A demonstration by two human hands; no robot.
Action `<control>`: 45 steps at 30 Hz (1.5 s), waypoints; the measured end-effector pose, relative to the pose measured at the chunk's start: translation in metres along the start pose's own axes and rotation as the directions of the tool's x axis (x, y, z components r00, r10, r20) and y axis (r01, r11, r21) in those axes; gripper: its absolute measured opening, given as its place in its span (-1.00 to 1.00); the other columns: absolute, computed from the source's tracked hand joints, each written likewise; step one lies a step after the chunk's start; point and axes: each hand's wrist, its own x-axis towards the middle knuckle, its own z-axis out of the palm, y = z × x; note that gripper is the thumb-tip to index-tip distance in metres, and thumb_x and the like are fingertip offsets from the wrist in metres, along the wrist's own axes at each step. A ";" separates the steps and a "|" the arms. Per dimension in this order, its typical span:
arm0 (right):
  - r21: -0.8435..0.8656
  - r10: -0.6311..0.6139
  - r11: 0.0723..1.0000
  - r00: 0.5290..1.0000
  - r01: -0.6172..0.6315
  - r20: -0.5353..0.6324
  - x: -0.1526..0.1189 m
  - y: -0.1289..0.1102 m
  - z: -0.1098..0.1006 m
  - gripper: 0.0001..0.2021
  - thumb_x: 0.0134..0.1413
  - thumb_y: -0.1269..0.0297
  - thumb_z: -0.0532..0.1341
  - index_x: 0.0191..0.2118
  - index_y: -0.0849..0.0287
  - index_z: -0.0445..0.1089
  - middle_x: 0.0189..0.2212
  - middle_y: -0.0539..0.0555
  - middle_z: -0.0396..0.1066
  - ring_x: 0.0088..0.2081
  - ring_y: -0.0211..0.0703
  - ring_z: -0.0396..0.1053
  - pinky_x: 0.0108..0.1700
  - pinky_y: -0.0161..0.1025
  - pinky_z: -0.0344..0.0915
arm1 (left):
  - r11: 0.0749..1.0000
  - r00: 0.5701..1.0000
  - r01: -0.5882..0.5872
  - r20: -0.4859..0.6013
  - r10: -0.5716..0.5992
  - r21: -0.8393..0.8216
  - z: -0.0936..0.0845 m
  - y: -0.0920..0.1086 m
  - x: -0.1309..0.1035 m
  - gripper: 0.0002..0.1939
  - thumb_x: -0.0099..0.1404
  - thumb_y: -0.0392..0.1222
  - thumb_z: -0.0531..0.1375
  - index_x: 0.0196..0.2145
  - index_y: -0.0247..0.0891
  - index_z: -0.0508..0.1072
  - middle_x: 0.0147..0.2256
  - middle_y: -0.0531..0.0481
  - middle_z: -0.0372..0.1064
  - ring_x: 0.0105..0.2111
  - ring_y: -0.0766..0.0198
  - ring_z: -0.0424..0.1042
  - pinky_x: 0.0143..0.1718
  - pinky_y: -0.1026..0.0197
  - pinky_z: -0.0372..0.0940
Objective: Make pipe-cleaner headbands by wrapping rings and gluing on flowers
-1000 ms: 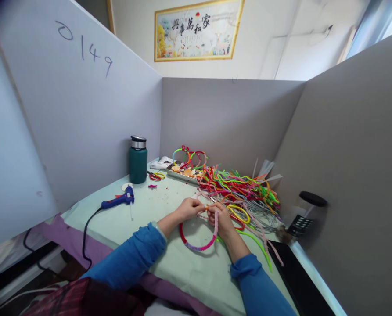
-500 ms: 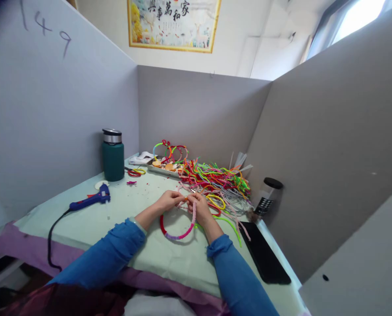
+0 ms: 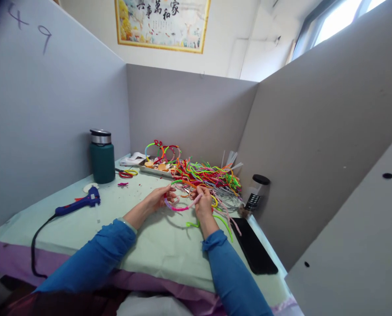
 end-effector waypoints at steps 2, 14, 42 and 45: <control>-0.044 0.000 0.999 1.000 0.001 0.027 -0.001 0.001 0.002 -0.77 -0.19 0.20 0.32 -0.39 0.10 0.28 -0.53 -0.07 0.39 -0.53 -0.29 0.31 -0.50 -0.34 0.24 | 0.999 1.000 -0.020 0.008 0.021 -0.049 -0.003 0.003 0.001 -0.77 0.29 -0.14 0.08 -0.24 -0.38 0.38 -0.49 -0.10 0.42 -0.58 0.31 0.41 -0.57 0.30 0.29; -0.745 0.134 0.178 0.734 0.643 0.665 -0.011 0.016 0.001 -0.88 -0.01 0.24 0.25 -0.30 0.05 0.47 -0.31 0.07 0.46 -0.18 -0.04 0.28 -0.07 -0.14 0.10 | 0.916 0.970 -0.225 -0.163 0.180 -0.331 -0.017 0.031 -0.012 -0.80 0.35 -0.20 -0.02 -0.29 -0.34 0.34 -0.68 0.18 0.18 -0.84 0.56 -0.12 -0.77 0.41 -0.09; -0.221 0.183 0.966 0.959 -0.134 0.217 -0.006 0.006 0.009 -0.65 -0.09 -0.06 0.23 -0.35 0.11 0.23 -0.63 -0.14 0.19 -0.69 -0.40 0.04 -0.67 -0.41 0.01 | 0.999 0.995 -0.044 0.093 0.047 -0.032 -0.007 0.014 -0.009 -0.77 0.26 -0.12 0.10 -0.26 -0.36 0.40 -0.58 0.07 0.26 -0.67 0.42 0.22 -0.54 0.29 0.26; -0.174 0.266 0.959 0.919 -0.223 0.292 -0.009 0.004 0.011 -0.64 -0.08 -0.06 0.24 -0.41 0.10 0.17 -0.63 -0.14 0.17 -0.70 -0.41 0.00 -0.66 -0.41 -0.01 | 0.996 0.992 -0.089 0.095 0.088 0.016 -0.009 0.015 -0.010 -0.76 0.25 -0.09 0.11 -0.28 -0.35 0.41 -0.71 0.23 -0.03 -0.77 0.51 -0.11 -0.72 0.42 -0.04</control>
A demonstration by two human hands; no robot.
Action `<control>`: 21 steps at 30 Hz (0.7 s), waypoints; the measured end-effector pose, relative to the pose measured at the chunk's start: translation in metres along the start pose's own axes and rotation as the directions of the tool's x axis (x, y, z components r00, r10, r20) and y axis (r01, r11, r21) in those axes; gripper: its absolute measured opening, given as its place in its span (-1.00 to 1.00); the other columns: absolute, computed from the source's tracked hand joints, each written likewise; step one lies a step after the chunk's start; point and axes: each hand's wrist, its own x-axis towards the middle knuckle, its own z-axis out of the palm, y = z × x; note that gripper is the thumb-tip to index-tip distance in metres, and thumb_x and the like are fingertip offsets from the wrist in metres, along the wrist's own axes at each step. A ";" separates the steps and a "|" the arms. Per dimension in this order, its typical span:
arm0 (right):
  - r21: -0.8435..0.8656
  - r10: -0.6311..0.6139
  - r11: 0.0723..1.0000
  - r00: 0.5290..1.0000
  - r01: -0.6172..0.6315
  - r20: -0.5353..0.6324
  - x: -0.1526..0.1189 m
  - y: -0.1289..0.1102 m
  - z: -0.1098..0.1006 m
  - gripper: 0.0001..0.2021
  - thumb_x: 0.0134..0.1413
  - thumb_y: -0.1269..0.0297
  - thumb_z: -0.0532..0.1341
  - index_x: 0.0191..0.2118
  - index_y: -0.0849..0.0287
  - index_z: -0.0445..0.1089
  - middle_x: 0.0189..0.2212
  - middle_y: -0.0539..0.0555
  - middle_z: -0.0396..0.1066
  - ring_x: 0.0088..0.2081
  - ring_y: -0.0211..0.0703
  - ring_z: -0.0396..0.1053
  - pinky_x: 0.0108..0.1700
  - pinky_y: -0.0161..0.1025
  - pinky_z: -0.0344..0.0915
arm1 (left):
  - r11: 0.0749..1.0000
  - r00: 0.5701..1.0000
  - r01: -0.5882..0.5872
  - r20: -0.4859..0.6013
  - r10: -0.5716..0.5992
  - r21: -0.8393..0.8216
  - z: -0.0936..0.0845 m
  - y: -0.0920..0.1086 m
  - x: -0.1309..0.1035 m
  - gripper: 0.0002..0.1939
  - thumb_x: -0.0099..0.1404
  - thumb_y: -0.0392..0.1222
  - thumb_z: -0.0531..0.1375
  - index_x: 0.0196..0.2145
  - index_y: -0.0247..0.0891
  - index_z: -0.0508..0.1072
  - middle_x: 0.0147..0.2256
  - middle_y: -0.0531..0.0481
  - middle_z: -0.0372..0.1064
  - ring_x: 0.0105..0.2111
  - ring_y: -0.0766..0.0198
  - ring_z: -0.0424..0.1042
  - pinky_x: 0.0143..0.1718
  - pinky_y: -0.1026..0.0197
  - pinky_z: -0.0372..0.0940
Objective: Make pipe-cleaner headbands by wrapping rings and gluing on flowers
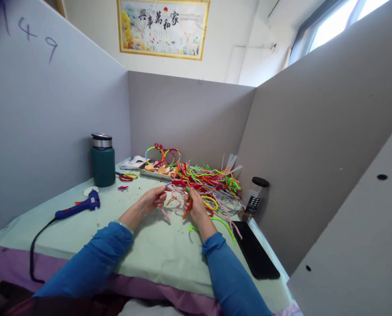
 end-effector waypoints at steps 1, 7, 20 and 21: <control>0.005 0.014 1.000 0.999 -0.014 0.031 -0.001 0.000 0.001 -0.64 -0.07 -0.06 0.24 -0.43 0.11 0.15 -0.64 -0.15 0.15 -0.70 -0.42 -0.04 -0.67 -0.41 -0.04 | 1.000 1.000 0.009 0.014 -0.010 0.025 0.000 0.001 0.000 -0.75 0.25 -0.09 0.12 -0.27 -0.35 0.40 -0.71 0.24 -0.08 -0.77 0.51 -0.16 -0.74 0.42 -0.14; -0.071 -0.109 0.991 0.992 0.113 0.066 -0.007 -0.002 0.009 -0.69 -0.02 -0.02 0.22 -0.43 0.11 0.19 -0.68 -0.19 0.01 -0.71 -0.43 -0.18 -0.67 -0.42 -0.20 | 0.996 0.997 -0.070 0.027 0.069 0.062 0.006 0.007 -0.001 -0.66 0.20 0.05 0.15 -0.34 -0.34 0.38 -0.68 0.21 0.01 -0.75 0.53 -0.16 -0.71 0.39 -0.20; -0.280 -0.173 0.942 0.982 0.187 0.075 -0.013 0.003 0.008 -0.79 -0.07 0.10 0.27 -0.38 0.13 0.36 -0.68 -0.15 0.09 -0.65 -0.37 0.02 -0.59 -0.37 0.02 | 0.954 0.991 -0.128 -0.010 0.136 0.270 0.004 0.002 -0.001 -0.58 0.12 0.09 0.21 -0.30 -0.38 0.46 -0.72 0.22 -0.02 -0.70 0.48 -0.04 -0.65 0.37 -0.03; -0.341 -0.165 0.921 0.982 0.188 0.097 -0.013 0.004 0.007 -0.80 -0.08 0.12 0.28 -0.43 0.14 0.37 -0.67 -0.13 0.14 -0.63 -0.36 0.06 -0.57 -0.36 0.05 | 0.949 0.993 -0.103 -0.021 0.114 0.298 0.003 0.000 -0.001 -0.60 0.09 0.06 0.24 -0.30 -0.38 0.47 -0.71 0.21 0.01 -0.69 0.47 0.00 -0.64 0.36 0.01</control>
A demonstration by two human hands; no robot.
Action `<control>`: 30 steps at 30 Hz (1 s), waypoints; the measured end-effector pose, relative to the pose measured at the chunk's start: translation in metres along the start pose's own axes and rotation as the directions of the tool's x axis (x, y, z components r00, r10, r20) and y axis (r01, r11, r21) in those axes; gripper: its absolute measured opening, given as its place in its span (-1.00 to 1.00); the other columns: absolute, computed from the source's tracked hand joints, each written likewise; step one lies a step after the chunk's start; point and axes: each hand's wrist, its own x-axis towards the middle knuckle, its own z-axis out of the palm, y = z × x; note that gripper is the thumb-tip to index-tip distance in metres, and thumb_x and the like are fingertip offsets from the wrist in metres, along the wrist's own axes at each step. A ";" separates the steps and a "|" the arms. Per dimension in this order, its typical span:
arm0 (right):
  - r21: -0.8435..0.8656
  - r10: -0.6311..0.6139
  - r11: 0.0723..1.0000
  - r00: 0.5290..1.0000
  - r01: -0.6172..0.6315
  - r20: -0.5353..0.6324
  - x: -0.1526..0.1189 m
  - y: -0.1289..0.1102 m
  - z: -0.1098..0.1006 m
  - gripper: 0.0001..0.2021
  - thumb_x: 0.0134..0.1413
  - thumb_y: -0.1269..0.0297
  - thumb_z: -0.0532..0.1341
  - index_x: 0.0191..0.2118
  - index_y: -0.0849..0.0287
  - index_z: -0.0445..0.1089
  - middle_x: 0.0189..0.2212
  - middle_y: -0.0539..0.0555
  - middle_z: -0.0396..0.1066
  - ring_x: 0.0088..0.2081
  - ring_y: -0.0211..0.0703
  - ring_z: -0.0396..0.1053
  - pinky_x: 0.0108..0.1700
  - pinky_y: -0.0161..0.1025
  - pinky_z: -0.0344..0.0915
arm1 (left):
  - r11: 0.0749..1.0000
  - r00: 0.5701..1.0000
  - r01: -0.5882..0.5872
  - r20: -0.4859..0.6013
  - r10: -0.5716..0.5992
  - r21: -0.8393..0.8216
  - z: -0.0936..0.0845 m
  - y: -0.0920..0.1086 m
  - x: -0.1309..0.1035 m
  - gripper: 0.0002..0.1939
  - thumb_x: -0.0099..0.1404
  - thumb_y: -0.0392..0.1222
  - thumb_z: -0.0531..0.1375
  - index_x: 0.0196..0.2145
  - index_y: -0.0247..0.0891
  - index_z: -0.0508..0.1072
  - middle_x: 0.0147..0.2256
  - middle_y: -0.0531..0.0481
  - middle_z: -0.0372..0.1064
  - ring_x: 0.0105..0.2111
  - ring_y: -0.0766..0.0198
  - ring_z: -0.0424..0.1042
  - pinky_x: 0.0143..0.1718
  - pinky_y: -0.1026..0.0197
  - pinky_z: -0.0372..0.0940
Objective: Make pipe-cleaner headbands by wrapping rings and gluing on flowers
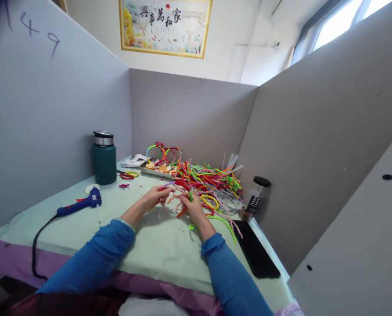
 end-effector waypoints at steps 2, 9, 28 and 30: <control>-0.145 0.006 0.989 0.998 0.002 0.056 0.000 0.002 -0.002 -0.80 -0.08 0.14 0.28 -0.51 0.17 0.37 -0.65 -0.08 0.24 -0.60 -0.33 0.14 -0.54 -0.35 0.08 | 0.997 0.999 0.035 -0.018 -0.034 0.064 -0.001 -0.005 0.002 -0.65 0.05 0.01 0.27 -0.35 -0.36 0.47 -0.70 0.18 0.08 -0.68 0.44 0.08 -0.62 0.34 0.09; -0.491 -0.072 0.868 0.997 0.073 0.021 0.005 0.014 -0.015 -0.72 -0.07 0.17 0.28 -0.66 0.19 0.36 -0.74 -0.06 0.23 -0.64 -0.34 0.11 -0.57 -0.36 0.00 | 0.951 0.992 0.074 -0.122 -0.039 0.299 -0.009 -0.023 0.014 -0.74 0.03 -0.06 0.28 -0.57 -0.34 0.42 -0.67 0.04 0.27 -0.71 0.45 0.12 -0.70 0.37 0.00; -0.519 -0.042 0.854 0.999 0.030 -0.011 0.008 0.014 -0.020 -0.67 -0.08 0.02 0.25 -0.30 0.19 0.39 -0.54 -0.02 0.36 -0.59 -0.29 0.21 -0.54 -0.34 0.14 | 0.997 0.955 -0.038 -0.297 0.015 -0.071 -0.009 -0.008 0.011 -0.63 0.09 0.06 0.25 -0.35 -0.36 0.39 -0.62 0.09 0.32 -0.76 0.47 0.20 -0.68 0.32 0.22; -0.678 -0.068 0.721 0.988 0.146 0.140 0.005 0.015 -0.018 -0.75 -0.10 0.12 0.29 -0.32 0.17 0.45 -0.44 0.01 0.41 -0.48 -0.25 0.28 -0.42 -0.32 0.18 | 0.995 0.924 -0.060 -0.381 0.024 -0.083 -0.010 -0.005 0.011 -0.64 0.10 0.04 0.24 -0.34 -0.36 0.39 -0.62 0.10 0.31 -0.78 0.49 0.17 -0.71 0.34 0.19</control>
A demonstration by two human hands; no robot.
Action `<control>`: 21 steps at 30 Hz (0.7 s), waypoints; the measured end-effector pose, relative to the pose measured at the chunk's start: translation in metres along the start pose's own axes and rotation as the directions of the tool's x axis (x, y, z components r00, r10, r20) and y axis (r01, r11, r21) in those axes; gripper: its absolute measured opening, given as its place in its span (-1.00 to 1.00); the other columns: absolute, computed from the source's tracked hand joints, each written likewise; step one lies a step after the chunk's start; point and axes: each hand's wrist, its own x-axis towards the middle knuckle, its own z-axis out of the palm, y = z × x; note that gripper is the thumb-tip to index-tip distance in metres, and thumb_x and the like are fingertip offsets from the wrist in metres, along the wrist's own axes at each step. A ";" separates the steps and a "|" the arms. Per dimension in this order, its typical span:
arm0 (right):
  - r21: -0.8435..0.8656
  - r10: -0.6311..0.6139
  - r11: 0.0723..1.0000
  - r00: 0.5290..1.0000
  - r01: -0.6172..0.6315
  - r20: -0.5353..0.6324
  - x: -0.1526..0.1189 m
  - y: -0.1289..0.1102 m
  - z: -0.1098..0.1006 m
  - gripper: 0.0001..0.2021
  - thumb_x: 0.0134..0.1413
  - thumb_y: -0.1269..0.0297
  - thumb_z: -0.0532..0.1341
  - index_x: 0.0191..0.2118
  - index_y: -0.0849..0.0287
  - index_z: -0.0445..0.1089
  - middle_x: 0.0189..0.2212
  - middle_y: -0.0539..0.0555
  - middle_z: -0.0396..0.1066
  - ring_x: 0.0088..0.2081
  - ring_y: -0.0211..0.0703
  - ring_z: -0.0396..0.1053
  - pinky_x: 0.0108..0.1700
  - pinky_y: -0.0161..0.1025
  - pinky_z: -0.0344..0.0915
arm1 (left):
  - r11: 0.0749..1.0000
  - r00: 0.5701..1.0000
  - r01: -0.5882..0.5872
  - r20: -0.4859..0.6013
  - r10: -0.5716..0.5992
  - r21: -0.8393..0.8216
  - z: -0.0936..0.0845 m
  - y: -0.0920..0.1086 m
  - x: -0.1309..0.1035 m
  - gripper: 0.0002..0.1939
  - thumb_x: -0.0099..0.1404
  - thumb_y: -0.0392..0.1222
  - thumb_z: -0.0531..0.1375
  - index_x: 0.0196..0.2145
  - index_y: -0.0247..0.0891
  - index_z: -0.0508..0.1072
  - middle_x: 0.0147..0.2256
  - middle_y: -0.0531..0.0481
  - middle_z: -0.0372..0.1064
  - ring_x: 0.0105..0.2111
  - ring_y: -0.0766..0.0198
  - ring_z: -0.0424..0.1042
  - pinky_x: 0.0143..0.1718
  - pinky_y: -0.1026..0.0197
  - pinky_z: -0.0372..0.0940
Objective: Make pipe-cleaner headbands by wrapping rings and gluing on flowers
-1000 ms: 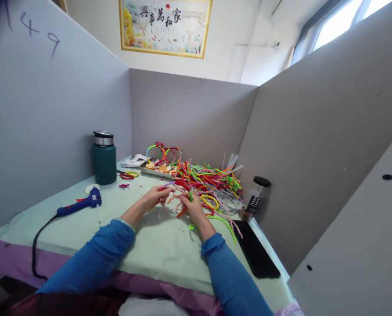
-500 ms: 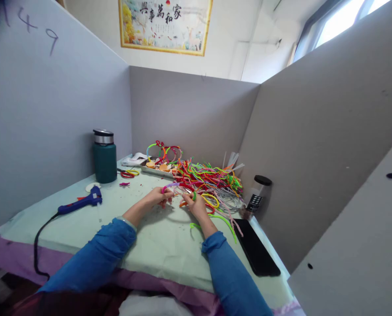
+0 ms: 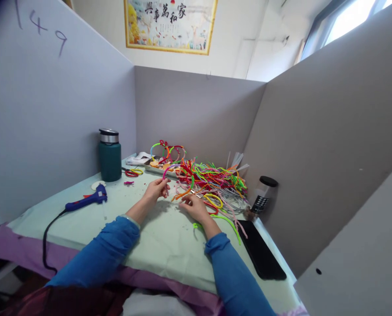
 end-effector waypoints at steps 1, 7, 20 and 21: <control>-0.102 -0.048 0.993 0.998 0.052 0.047 -0.001 0.000 0.001 -0.81 -0.09 0.17 0.29 -0.33 0.14 0.47 -0.42 0.02 0.42 -0.44 -0.23 0.30 -0.37 -0.31 0.18 | 1.000 0.999 -0.006 -0.031 0.006 -0.010 0.000 0.001 0.000 -0.64 0.11 0.03 0.24 -0.34 -0.37 0.39 -0.62 0.11 0.31 -0.78 0.50 0.16 -0.72 0.34 0.18; -0.476 -0.032 0.880 0.998 0.003 -0.053 0.003 0.002 0.000 -0.86 0.04 0.33 0.18 -0.32 0.11 0.51 -0.31 0.09 0.45 -0.24 -0.11 0.32 -0.23 -0.26 0.14 | 0.998 0.996 -0.003 -0.094 -0.002 -0.055 -0.001 0.002 0.001 -0.65 0.09 0.02 0.24 -0.34 -0.37 0.38 -0.64 0.12 0.30 -0.80 0.52 0.12 -0.75 0.36 0.13; 0.321 0.159 0.942 0.972 -0.097 -0.171 0.006 -0.008 -0.001 -0.61 0.12 -0.04 0.03 -0.41 0.20 0.35 -0.53 0.02 0.40 -0.62 -0.27 0.18 -0.54 -0.31 0.11 | 0.999 1.000 0.021 -0.004 -0.022 -0.044 0.002 -0.001 -0.002 -0.68 0.13 0.00 0.21 -0.32 -0.35 0.39 -0.63 0.11 0.30 -0.80 0.50 0.13 -0.76 0.36 0.12; 0.351 0.181 0.928 0.973 -0.120 -0.146 0.006 -0.010 0.001 -0.61 0.07 -0.06 0.08 -0.45 0.20 0.34 -0.58 0.01 0.38 -0.66 -0.30 0.14 -0.58 -0.33 0.08 | 0.999 0.999 0.030 0.021 -0.029 -0.036 0.003 -0.002 -0.002 -0.68 0.14 0.00 0.21 -0.31 -0.35 0.39 -0.61 0.09 0.32 -0.79 0.49 0.14 -0.75 0.36 0.13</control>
